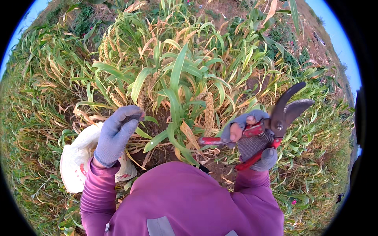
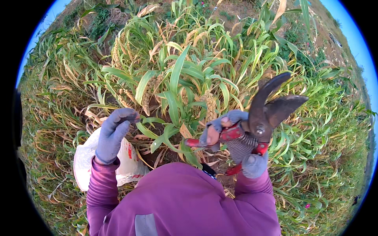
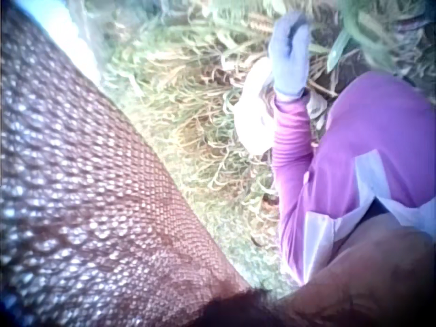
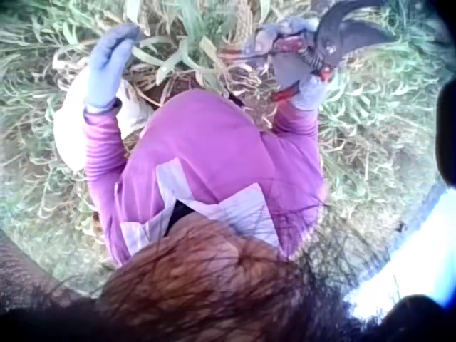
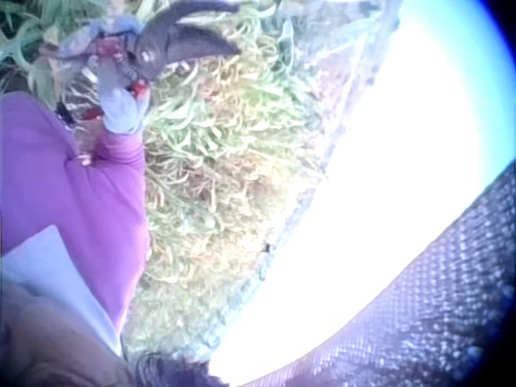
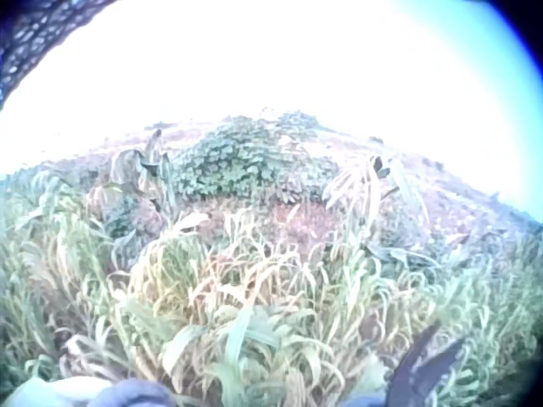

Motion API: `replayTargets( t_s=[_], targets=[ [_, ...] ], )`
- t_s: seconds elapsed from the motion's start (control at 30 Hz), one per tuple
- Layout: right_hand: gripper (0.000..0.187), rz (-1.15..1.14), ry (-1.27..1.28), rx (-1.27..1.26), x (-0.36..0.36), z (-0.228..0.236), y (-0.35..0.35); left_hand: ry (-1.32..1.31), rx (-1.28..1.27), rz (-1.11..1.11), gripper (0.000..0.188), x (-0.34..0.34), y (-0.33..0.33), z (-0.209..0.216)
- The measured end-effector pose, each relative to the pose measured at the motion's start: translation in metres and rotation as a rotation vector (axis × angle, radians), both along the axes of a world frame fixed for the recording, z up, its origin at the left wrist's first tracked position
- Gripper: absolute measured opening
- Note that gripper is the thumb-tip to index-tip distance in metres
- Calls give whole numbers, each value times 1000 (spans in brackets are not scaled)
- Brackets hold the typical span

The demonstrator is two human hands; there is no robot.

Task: The person uses pruning shears to cut mature grain heads from tall stalks in a field and places them into a white sack. The person repeatedly reaches for stalks, cuts the heads, and deposits them into the sack throughout the clip.

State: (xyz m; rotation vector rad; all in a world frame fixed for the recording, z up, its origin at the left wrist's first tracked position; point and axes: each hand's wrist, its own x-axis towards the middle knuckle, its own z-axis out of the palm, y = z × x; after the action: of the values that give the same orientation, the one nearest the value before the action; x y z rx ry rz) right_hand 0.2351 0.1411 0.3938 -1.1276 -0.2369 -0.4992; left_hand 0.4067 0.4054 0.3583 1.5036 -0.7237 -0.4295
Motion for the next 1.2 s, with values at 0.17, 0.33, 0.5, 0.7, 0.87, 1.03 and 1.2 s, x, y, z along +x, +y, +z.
replayTargets(
  t_s=[0.17,0.33,0.5,0.7,0.87,1.03,1.2],
  targets=[
    [63,-228,338,-273,-22,1,-130,318,6,-23,57,-14,-150,-4],
    [54,65,761,-757,10,-90,-182,428,233,69,75,-22,-236,-91],
    [64,309,826,-963,67,-123,-203,446,213,124,46,-18,-253,-124],
    [65,561,746,-866,110,-141,-206,347,456,29,25,-16,-240,-118],
    [56,438,758,-844,118,-138,-204,252,538,-19,29,-3,-230,-121],
    [58,425,824,-525,85,-137,-232,64,438,396,32,3,-240,-105],
    [47,263,840,-764,61,-168,-237,-84,547,412,40,26,-263,-96]
  ],
)
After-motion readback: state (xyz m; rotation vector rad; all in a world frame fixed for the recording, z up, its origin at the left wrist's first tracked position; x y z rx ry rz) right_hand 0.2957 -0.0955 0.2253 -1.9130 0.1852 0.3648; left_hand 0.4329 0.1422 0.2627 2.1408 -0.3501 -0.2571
